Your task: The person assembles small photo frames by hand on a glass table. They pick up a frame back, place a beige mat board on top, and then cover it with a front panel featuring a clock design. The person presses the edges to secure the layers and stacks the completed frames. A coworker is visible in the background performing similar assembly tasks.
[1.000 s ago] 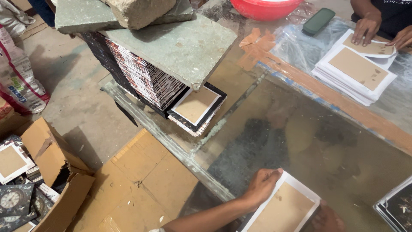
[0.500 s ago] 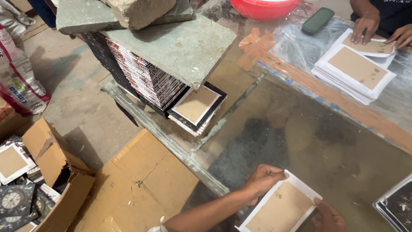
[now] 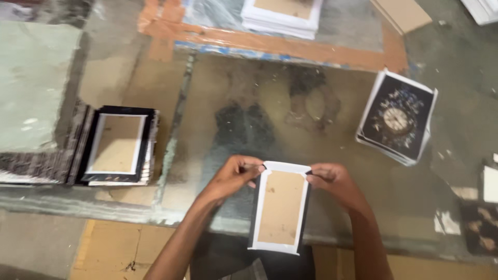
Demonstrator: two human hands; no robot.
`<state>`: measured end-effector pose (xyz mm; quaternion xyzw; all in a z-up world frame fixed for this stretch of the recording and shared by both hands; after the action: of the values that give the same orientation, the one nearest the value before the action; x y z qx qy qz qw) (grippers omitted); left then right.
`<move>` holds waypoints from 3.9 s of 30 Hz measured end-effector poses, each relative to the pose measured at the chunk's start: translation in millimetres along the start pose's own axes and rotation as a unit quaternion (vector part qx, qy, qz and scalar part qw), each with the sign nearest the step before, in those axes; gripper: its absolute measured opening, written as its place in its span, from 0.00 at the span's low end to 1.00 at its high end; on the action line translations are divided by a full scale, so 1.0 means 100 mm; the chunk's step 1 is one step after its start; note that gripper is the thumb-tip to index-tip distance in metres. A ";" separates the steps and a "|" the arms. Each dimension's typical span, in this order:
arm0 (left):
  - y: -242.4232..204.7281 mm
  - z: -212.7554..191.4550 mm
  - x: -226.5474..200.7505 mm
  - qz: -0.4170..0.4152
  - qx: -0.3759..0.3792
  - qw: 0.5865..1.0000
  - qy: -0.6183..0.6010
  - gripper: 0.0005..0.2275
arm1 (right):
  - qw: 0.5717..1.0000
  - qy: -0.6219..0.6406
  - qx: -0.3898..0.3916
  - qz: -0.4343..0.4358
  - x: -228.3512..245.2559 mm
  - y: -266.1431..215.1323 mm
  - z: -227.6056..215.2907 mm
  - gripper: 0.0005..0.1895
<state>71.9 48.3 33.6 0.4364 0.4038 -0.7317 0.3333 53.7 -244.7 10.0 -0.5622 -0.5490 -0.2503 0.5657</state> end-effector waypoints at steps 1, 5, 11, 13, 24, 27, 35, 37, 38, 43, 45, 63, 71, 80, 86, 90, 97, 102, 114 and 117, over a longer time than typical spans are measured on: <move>-0.01 0.02 -0.10 0.006 0.010 0.999 0.033 0.11 | 1.000 -0.018 -0.005 -0.008 0.14 0.00 -0.01 0.13; 0.00 0.06 -0.32 0.060 -0.088 0.958 0.267 0.08 | 0.954 -0.214 -0.090 -0.189 0.57 -0.02 0.11 0.09; -0.08 0.12 -0.42 0.334 -0.020 0.849 0.409 0.17 | 0.854 -0.380 -0.188 -0.302 0.36 -0.04 0.30 0.05; -0.15 0.18 -0.53 0.397 0.013 0.829 0.393 0.30 | 0.863 -0.362 -0.194 -0.293 0.27 -0.11 0.30 0.07; -0.31 0.27 -0.06 0.316 0.096 0.876 0.352 0.26 | 0.774 -0.507 -0.074 -0.372 -0.23 0.24 0.45 0.64; -0.28 0.27 0.04 0.312 0.085 0.856 0.404 0.25 | 0.880 -0.377 0.073 -0.280 -0.42 0.29 0.55 0.63; -0.27 0.27 0.14 0.279 0.081 0.849 0.441 0.25 | 0.839 -0.473 0.050 -0.265 -0.35 0.16 0.63 0.51; -0.28 0.30 0.10 0.291 0.067 0.843 0.448 0.23 | 0.844 -0.466 0.028 -0.264 -0.17 0.04 0.66 0.47; -0.28 0.31 0.09 0.296 0.063 0.840 0.451 0.22 | 0.850 -0.466 0.018 -0.245 -0.07 0.01 0.68 0.44; -0.21 0.23 0.05 0.244 0.043 0.914 0.320 0.18 | 0.873 -0.436 -0.029 -0.217 0.45 -0.41 0.72 0.33; -0.16 0.14 -0.12 0.280 0.043 0.928 0.241 0.16 | 0.869 -0.433 -0.050 -0.233 0.55 -0.47 0.76 0.31; 0.62 0.73 -0.33 0.436 0.026 0.782 0.445 0.21 | 0.900 -0.326 -0.232 -0.171 0.52 -0.68 0.81 0.33; 0.88 1.22 -0.15 0.519 0.003 0.702 0.487 0.18 | 0.846 -0.392 -0.305 -0.192 0.39 -0.72 0.77 0.69; 0.70 1.05 -0.35 0.306 0.066 0.886 -0.341 0.22 | 0.872 -0.282 -0.343 -0.205 0.31 -0.75 0.74 0.71; -0.07 1.25 -0.84 0.200 0.067 0.660 -0.721 0.34 | 0.937 0.119 -0.225 -0.242 0.63 -0.96 1.10 0.71; -0.24 1.32 -0.96 0.205 0.014 0.626 -0.752 0.36 | 0.947 0.162 -0.153 -0.229 0.94 -1.07 1.31 0.72; -0.41 1.20 -0.85 0.225 -0.017 0.607 -0.763 0.37 | 0.970 0.124 -0.072 -0.195 0.81 -1.08 1.41 0.49; -0.45 1.13 -0.80 0.235 -0.013 0.618 -0.750 0.37 | 0.971 -0.024 -0.087 -0.220 0.83 -1.13 1.38 0.34; -0.20 0.86 -0.18 0.286 0.146 0.628 -0.709 0.25 | 0.943 -0.223 -0.195 -0.153 0.86 -1.17 1.38 0.49; -0.10 0.65 -0.16 0.128 -0.091 0.981 -0.111 0.16 | 0.885 -0.385 -0.248 -0.085 0.74 -1.16 1.22 0.65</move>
<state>45.6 -2.2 70.8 0.3680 0.3701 -0.6873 0.5052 -71.6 -136.4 90.1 -0.6875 -0.6891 -0.1892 0.1291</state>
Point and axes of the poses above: each hand's wrist, its own y-axis towards the middle knuckle, its own z-axis out of the palm, x = y × z, the point moved 4 cm from there along y, towards the middle knuckle, and after that the axes turned 12 degrees about -y, right-handed, at the moved point
